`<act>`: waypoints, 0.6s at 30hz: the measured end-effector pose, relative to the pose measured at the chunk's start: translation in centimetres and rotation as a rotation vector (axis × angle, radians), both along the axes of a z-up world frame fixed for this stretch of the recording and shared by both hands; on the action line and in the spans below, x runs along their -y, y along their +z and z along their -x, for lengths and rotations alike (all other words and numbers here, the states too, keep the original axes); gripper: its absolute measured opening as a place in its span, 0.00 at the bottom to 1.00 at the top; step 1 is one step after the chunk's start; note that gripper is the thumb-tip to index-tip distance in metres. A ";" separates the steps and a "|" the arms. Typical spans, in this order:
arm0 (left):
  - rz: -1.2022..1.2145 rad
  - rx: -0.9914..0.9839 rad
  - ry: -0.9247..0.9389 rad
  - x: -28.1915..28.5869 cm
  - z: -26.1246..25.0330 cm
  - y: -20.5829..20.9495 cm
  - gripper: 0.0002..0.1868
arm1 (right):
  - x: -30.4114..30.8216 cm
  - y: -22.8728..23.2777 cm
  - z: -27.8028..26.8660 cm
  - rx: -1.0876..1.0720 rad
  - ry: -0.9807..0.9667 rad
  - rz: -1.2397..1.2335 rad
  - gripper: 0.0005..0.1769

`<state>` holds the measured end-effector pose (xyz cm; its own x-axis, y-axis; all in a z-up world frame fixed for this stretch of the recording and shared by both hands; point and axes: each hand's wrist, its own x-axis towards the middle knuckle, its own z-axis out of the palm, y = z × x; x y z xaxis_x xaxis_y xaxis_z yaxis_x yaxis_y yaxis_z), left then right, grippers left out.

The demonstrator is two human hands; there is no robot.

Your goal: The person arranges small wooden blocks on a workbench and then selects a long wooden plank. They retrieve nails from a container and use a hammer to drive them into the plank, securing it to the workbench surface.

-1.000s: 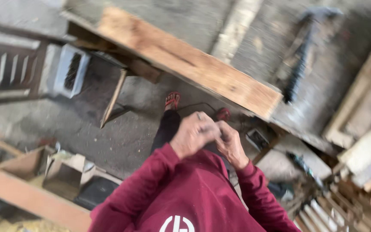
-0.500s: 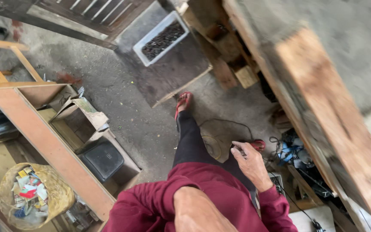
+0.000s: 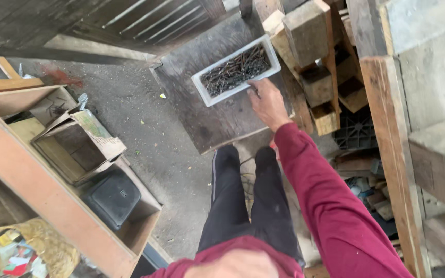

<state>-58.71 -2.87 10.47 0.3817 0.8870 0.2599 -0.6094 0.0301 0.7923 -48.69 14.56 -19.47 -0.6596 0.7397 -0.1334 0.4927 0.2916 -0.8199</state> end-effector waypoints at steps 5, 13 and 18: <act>1.024 -0.405 0.540 -5.8 1.4 -17.5 0.13 | -4.7 -5.2 2.4 0.136 0.250 -0.233 0.22; 1.027 -0.287 1.175 -9.8 3.5 -46.9 0.25 | -7.3 -8.6 5.2 0.427 0.415 -0.197 0.44; 0.956 -0.017 1.276 -9.6 3.1 -50.9 0.28 | -7.1 -9.3 5.7 0.336 0.478 -0.111 0.39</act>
